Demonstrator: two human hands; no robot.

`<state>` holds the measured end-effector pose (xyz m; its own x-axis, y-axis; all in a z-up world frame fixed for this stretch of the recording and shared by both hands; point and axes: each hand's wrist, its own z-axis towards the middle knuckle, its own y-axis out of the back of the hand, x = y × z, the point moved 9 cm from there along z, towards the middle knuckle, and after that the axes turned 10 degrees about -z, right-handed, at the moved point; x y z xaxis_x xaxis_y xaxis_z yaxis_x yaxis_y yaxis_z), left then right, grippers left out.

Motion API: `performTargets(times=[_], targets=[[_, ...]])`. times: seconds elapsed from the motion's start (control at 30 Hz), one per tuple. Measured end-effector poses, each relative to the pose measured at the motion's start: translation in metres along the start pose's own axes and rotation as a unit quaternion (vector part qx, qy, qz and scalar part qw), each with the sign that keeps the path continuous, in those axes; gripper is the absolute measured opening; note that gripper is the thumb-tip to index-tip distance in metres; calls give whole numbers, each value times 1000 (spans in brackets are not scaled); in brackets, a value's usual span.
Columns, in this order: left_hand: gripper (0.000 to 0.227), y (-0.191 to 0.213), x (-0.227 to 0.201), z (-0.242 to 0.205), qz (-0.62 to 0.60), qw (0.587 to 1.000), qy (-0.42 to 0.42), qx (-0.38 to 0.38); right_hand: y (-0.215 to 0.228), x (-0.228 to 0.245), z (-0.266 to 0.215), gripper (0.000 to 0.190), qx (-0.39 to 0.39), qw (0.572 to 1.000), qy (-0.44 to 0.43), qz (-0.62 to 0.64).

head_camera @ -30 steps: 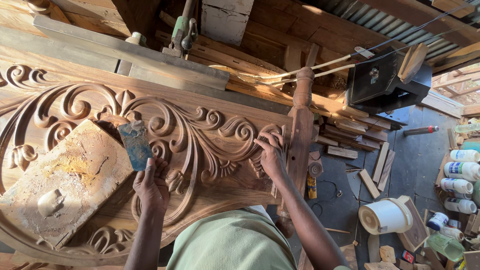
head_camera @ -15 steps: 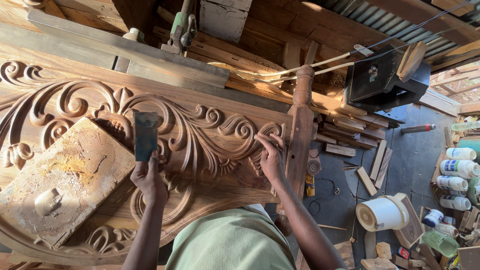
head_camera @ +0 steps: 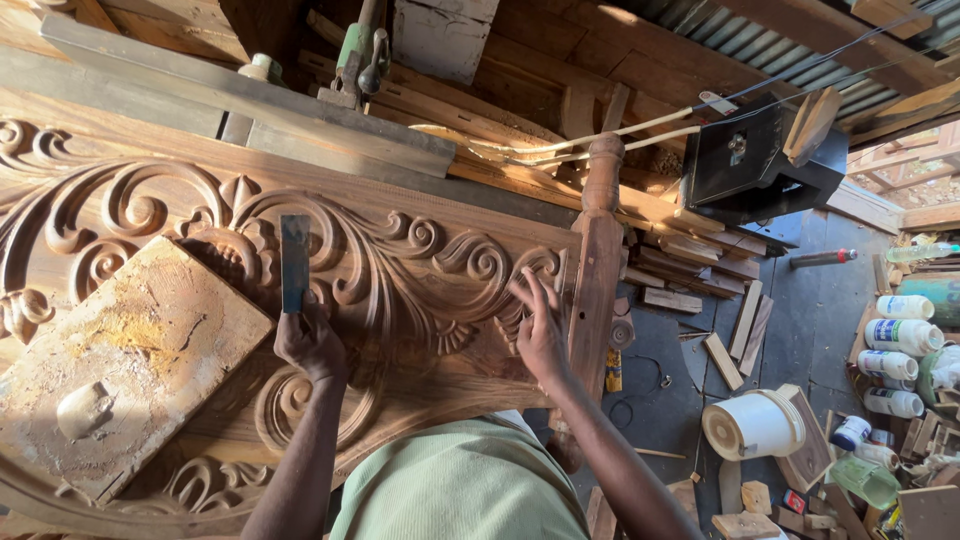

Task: The person sands the intricate floral carvings on a large wooden headboard using a sanding block and a scrap piece of sandpaper, reaching into the recessed details of the wood.

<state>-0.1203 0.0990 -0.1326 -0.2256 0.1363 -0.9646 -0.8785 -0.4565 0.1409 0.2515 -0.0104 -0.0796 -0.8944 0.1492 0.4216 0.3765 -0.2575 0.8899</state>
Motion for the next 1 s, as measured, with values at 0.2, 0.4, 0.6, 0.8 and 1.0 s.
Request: performTargets(times=[0.2,0.4,0.6,0.8,1.0], targets=[[13,-3,-24,2,17,999,-40,23,4,10,15,62,41,996,0,-76],[12,-5,-32,5,39,998,-31,29,4,19,23,59,36,997,22,-63],[18,-4,-28,4,47,998,-20,33,-13,-7,14,52,82,993,-59,55],[16,-6,-24,2,48,998,-19,46,-11,2,19,86,26,992,103,-72],[16,-6,-31,3,44,998,-16,37,-25,11,-9,84,79,978,185,-57]])
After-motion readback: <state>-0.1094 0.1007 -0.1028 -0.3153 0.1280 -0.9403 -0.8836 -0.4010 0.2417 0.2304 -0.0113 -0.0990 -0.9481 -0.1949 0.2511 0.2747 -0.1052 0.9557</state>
